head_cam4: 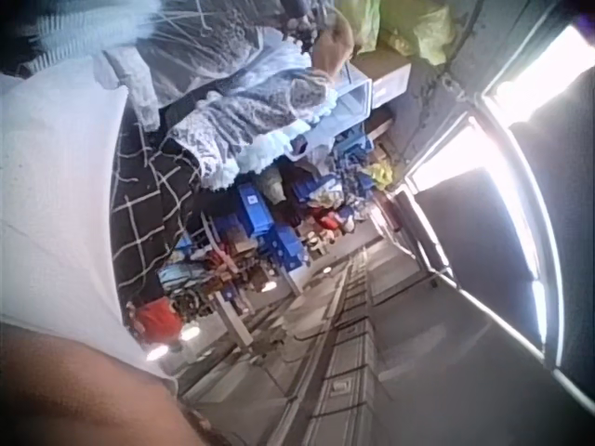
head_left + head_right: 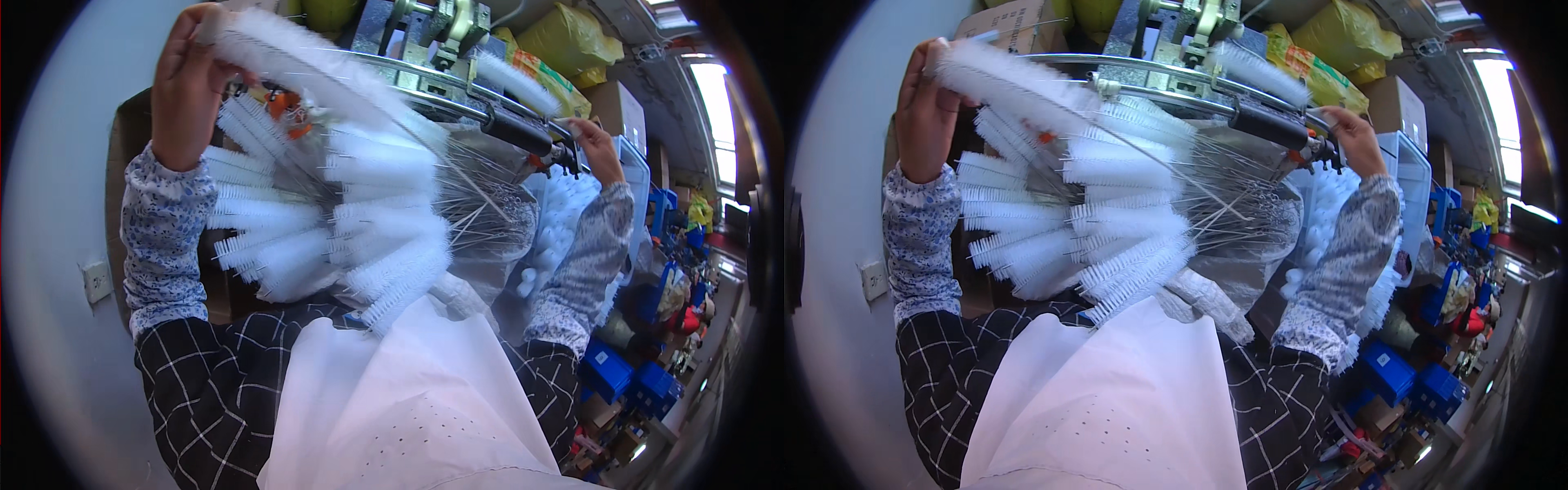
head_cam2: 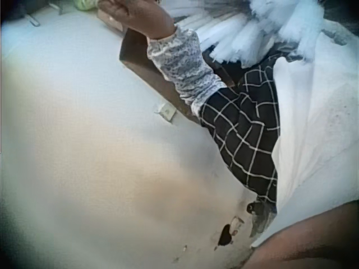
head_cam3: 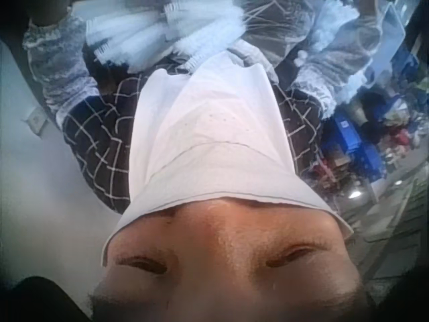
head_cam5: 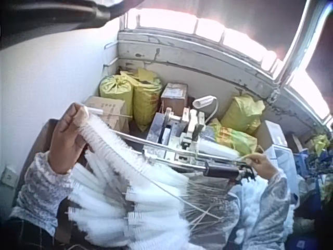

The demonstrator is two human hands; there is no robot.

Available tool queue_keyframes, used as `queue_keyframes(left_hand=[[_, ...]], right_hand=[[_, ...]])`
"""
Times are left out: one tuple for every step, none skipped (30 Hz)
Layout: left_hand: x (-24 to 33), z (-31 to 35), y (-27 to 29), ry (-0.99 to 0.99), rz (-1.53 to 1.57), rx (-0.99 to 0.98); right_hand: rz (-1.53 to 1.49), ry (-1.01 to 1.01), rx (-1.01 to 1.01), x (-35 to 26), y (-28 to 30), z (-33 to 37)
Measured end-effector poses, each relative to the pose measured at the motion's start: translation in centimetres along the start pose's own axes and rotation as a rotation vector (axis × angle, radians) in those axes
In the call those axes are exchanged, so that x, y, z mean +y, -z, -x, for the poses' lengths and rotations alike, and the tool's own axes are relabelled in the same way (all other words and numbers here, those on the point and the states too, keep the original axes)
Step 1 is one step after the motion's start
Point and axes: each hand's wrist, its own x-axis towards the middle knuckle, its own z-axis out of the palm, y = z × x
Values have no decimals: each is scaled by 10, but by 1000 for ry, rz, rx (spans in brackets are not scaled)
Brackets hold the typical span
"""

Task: Manually assemble industrial white brushes using a twisting machine.

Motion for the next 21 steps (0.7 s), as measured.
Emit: queue_keyframes(left_hand=[[0, 2, -18, 17, 53, -62], [2, 2, -36, 29, 103, -124], [-3, 2, -49, 25, 100, -243], [-9, 4, -66, 5, 197, -329], [-10, 9, -87, -9, 181, -340], [-9, 16, -100, -25, 156, -346], [-11, 22, -103, -30, 158, -358], [-13, 28, -106, -57, 121, -391], [-13, 30, -109, -88, 90, -432], [-9, 26, -97, -61, 16, -513], [-10, 22, -79, -25, 10, -563], [-22, 21, -51, 46, -89, -503], [-19, 22, -18, 79, -334, -418], [-26, 24, 11, 126, -540, -315], [-29, 25, 29, 119, -707, -201], [-50, 31, 61, 15, -889, -134], [-76, 42, 99, 157, -1000, -116], [-89, 53, 119, 208, -999, -209], [-92, 62, 119, 369, -806, -268], [-92, 68, 122, 532, -832, -315], [-94, 72, 122, 526, -814, -275]], right_hand=[[-70, 30, -128, -30, -14, 12], [-159, 6, -277, -43, -21, 20], [-104, 68, -408, -67, -33, 26], [-205, 102, -505, -87, -49, 27], [-204, 185, -480, -108, -64, 31], [-200, 292, -438, -131, -82, 32], [-217, 186, -357, -157, -98, 38], [-290, 182, -343, -168, -113, 35], [-249, 254, -289, -165, -124, 33], [-207, 322, -229, -153, -131, 29], [-108, 394, -116, -139, -132, 19], [-9, 453, -3, -122, -132, 5], [344, 427, 250, -106, -126, -11], [722, 424, 454, -88, -113, -26], [675, 215, 492, -62, -99, -36], [669, 215, 499, -46, -98, -43], [736, 141, 502, -35, -97, -50], [803, 66, 501, -27, -97, -58], [801, 63, 500, -24, -99, -62], [802, 63, 502, -21, -101, -65], [803, 61, 505, -19, -102, -67]])
